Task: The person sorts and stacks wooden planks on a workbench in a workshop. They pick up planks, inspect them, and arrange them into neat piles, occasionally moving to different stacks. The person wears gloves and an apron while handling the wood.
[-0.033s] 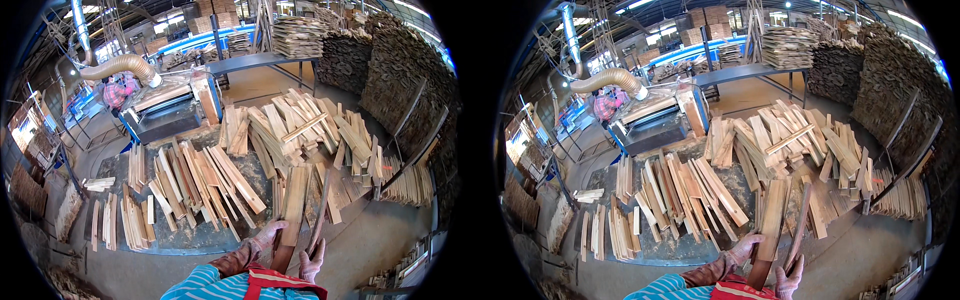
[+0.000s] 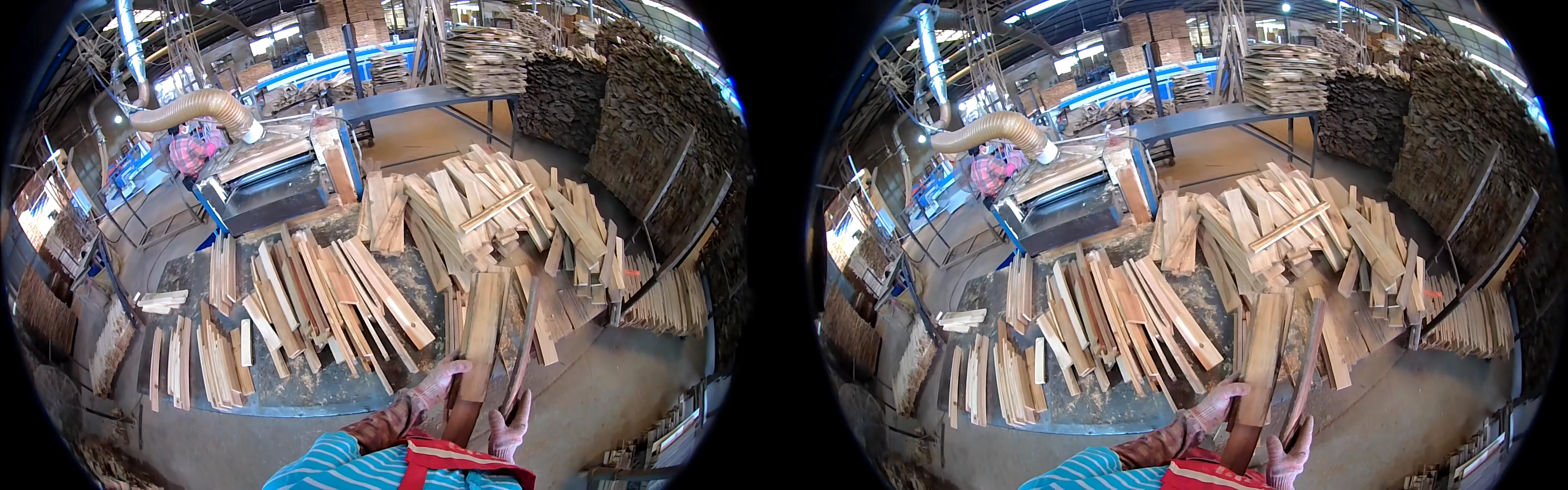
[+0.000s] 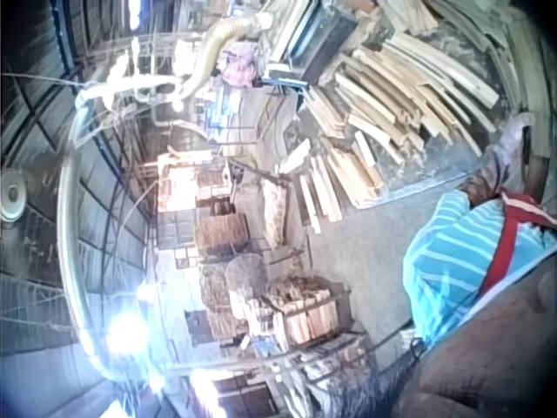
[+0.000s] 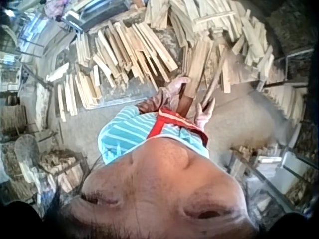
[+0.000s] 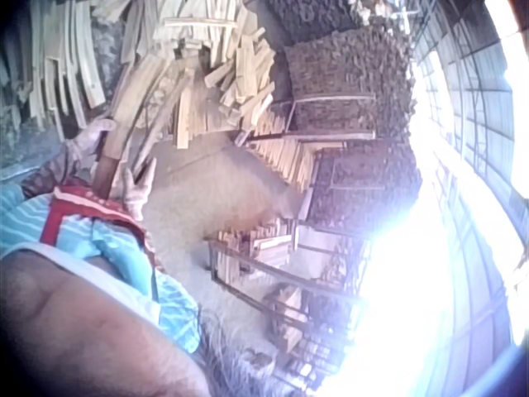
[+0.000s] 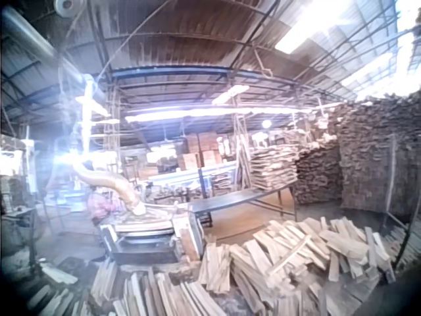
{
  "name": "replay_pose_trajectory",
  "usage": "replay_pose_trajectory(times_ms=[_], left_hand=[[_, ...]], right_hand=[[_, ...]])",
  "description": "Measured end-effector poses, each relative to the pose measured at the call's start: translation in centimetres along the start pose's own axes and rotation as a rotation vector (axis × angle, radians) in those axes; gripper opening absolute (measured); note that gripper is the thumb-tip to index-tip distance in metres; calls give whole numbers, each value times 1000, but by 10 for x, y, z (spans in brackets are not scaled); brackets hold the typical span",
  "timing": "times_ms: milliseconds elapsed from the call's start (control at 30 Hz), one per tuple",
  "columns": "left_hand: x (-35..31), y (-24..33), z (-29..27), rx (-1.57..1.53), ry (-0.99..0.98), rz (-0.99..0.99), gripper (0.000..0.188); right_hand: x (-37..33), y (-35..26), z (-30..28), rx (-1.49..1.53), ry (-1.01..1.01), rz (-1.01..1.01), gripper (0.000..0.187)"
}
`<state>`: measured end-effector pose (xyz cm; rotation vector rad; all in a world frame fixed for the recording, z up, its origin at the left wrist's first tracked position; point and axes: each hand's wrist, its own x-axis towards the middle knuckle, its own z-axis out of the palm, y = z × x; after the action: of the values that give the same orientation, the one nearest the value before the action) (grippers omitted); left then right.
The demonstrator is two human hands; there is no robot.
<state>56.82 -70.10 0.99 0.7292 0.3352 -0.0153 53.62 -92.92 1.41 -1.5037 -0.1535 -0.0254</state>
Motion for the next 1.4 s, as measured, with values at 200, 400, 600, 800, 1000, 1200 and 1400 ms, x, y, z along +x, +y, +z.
replay_pose_trajectory(times_ms=[200, 400, 600, 800, 1000, 1200, 1400], left_hand=[[1, -12, -4, 37, -10, -9, 78], [-10, -3, 19, 24, -115, -44, 76], [-17, -2, 12, -80, -126, -106, 66], [-17, -9, 1, -129, -118, -121, 72], [-25, -3, 6, -112, -103, -94, 71], [-29, 2, 7, -91, -74, -108, 60], [-34, 5, 2, -128, -70, -163, 64]], right_hand=[[-13, -4, -3, -76, 47, 4, 95], [-23, -10, -10, -166, 163, -42, 96], [-20, -47, -9, -492, 222, 26, 84], [-32, -23, -27, -397, 308, 50, 82], [-35, -12, -31, -310, 250, 116, 77], [-25, -19, -19, -274, 189, 85, 78], [-24, -27, -11, -346, 142, 118, 80]])
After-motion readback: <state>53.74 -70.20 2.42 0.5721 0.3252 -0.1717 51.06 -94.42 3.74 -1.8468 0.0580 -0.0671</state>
